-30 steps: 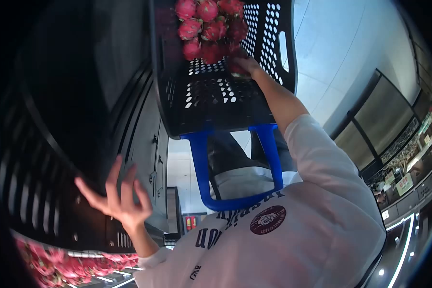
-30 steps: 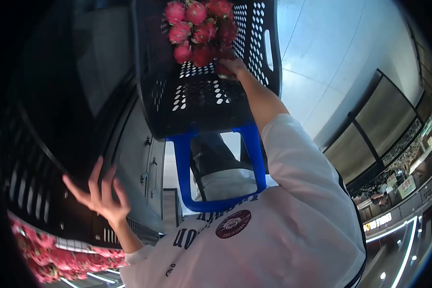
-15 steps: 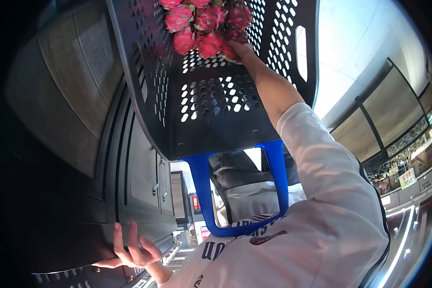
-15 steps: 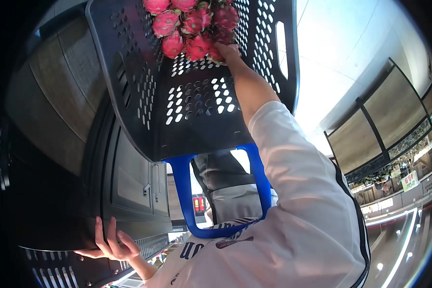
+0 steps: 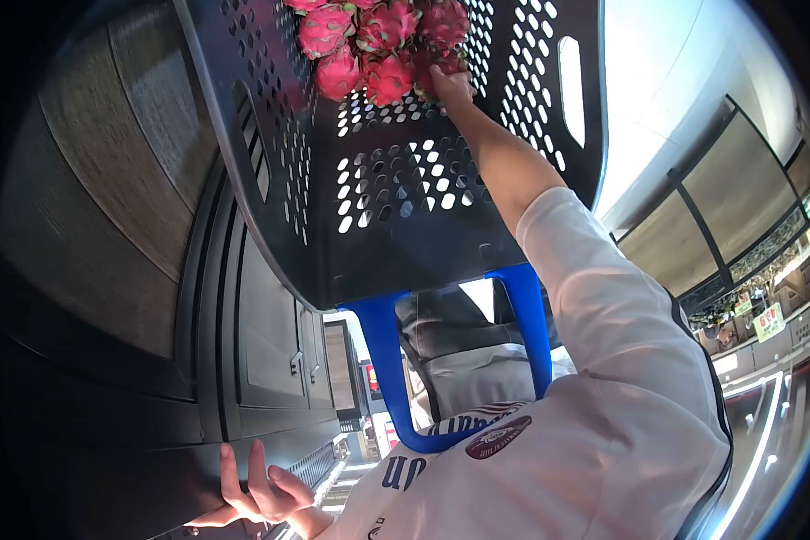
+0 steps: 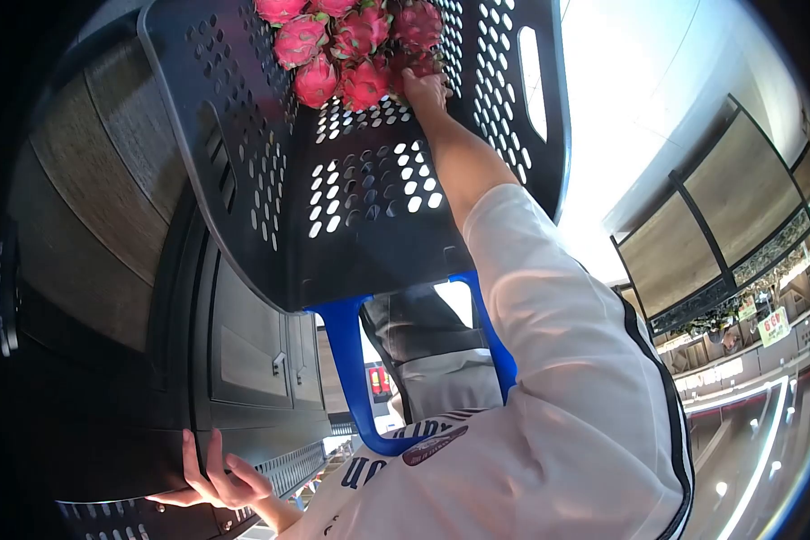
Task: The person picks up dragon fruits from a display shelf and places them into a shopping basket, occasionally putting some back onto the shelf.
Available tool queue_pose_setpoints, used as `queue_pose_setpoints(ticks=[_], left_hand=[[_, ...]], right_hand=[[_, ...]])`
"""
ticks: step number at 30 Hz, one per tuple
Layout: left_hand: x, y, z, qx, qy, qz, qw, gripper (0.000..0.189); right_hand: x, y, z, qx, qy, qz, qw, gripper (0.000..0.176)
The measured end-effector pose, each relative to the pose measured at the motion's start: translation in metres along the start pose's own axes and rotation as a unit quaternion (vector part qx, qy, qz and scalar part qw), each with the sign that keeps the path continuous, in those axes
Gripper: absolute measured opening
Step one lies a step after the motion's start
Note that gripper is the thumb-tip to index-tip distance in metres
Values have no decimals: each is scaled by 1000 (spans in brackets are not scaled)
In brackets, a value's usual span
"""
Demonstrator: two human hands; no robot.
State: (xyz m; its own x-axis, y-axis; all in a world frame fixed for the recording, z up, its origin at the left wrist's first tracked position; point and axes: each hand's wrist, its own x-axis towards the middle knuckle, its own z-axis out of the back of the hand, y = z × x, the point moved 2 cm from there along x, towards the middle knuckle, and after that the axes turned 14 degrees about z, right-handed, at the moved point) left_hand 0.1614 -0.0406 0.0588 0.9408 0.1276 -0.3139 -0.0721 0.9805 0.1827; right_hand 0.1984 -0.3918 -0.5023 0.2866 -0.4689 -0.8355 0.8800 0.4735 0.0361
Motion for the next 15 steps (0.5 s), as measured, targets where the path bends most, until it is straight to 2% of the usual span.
queue_pose_setpoints(ticks=[2, 4, 6, 9, 11, 13, 15], left_hand=[[1, 0, -1, 0, -11, 0, 1000, 33], [-3, 5, 1, -16, 33, 11, 999, 33], [-4, 6, 1, -9, 32, 15, 999, 32], [4, 5, 0, -8, 3, 2, 1000, 31], [9, -2, 0, -25, -25, -5, 999, 31], [10, 0, -1, -51, -30, -17, 998, 31], [10, 0, -4, -78, -30, -3, 996, 28]], right_hand=[[2, 5, 3, -3, 13, 10, 1000, 111], [7, 1, 7, -10, 28, 16, 999, 110], [24, -4, 8, -102, 81, 16, 991, 112], [-11, 1, 22, -60, 98, 60, 992, 108], [-41, 2, 37, -108, 123, 96, 982, 107], [-72, -1, 38, -145, 56, 219, 963, 92], [-89, -4, 45, -106, 126, 337, 927, 70]])
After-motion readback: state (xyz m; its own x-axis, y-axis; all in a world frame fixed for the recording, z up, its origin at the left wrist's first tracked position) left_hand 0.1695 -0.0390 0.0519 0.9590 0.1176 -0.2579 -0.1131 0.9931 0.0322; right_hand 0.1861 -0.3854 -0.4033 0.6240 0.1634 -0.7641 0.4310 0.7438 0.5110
